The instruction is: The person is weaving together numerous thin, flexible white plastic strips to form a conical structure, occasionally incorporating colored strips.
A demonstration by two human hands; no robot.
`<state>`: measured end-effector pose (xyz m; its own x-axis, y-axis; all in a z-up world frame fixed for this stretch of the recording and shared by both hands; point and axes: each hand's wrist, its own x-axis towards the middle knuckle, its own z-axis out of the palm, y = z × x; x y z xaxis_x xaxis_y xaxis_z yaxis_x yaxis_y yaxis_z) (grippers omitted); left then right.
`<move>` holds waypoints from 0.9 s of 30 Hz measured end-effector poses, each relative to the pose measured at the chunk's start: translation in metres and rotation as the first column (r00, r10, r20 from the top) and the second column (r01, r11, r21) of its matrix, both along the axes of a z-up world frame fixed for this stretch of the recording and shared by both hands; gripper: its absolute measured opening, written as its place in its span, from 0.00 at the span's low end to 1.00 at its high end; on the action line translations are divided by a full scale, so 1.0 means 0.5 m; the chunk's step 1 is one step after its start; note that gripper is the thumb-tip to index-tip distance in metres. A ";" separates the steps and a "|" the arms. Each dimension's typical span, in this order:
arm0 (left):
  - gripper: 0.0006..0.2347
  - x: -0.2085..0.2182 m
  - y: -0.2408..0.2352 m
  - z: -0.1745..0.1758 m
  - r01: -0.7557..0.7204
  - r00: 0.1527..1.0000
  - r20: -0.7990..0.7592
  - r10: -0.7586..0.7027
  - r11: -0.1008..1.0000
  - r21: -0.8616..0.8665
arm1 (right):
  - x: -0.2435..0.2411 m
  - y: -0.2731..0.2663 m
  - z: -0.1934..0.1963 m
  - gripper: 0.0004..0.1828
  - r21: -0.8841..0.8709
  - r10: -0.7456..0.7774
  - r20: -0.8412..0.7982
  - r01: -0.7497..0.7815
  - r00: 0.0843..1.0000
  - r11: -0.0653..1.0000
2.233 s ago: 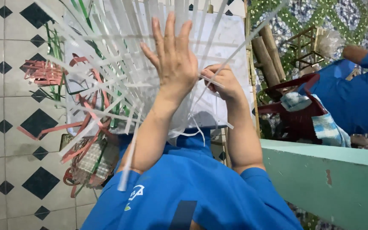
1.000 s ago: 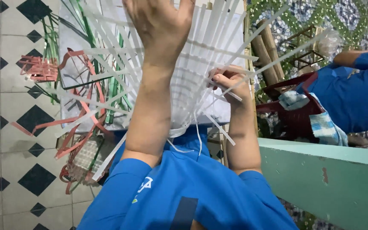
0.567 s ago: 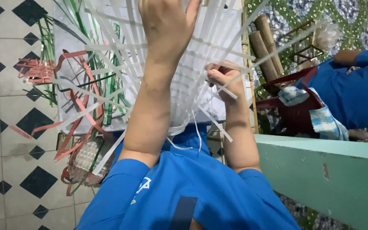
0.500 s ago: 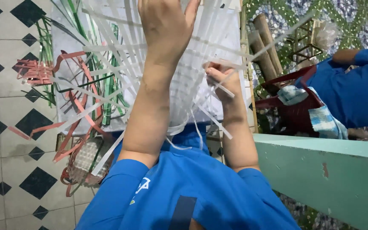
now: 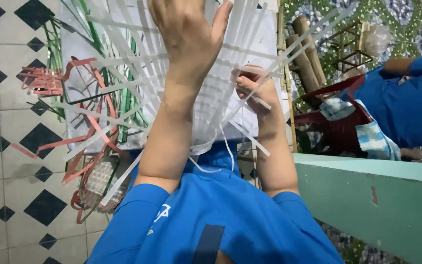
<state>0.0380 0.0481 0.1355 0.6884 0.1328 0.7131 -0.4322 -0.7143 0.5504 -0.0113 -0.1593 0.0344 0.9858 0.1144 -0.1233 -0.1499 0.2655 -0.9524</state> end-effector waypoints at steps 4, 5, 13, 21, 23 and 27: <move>0.28 -0.090 0.001 -0.010 0.151 0.987 0.107 -0.121 0.931 -0.331 | -0.005 0.016 0.019 0.15 -0.021 0.031 -0.025 -0.032 0.999 0.999; 0.30 -0.127 0.001 -0.005 0.400 0.911 0.298 -0.286 0.789 -0.466 | -0.004 0.019 0.018 0.18 -0.069 -0.039 -0.100 0.032 0.994 0.997; 0.19 -0.366 0.240 -0.087 0.825 -0.422 -0.023 -0.906 -0.374 -0.424 | 0.023 0.035 0.012 0.10 -0.002 0.142 0.037 -0.142 0.989 0.990; 0.21 -0.313 0.419 -0.273 0.408 0.019 0.113 -0.993 -0.096 -0.908 | 0.020 0.044 -0.001 0.10 -0.006 0.056 0.148 -0.056 0.987 0.998; 0.28 -0.233 0.412 -0.282 -0.058 0.587 -0.143 -0.797 0.134 -0.989 | 0.022 0.041 -0.016 0.09 -0.020 0.071 0.146 -0.069 0.987 0.997; 0.32 -0.177 0.327 -0.277 0.055 0.500 -0.005 -0.866 0.038 -0.998 | 0.008 0.045 0.016 0.10 0.003 0.047 0.178 -0.048 0.983 0.999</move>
<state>-0.0506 0.2114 -0.0032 0.9677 -0.2360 -0.0886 0.2204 0.6218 0.7515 -0.0072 -0.1368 0.0424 0.9853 0.1618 0.0544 0.0090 0.2692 -0.9630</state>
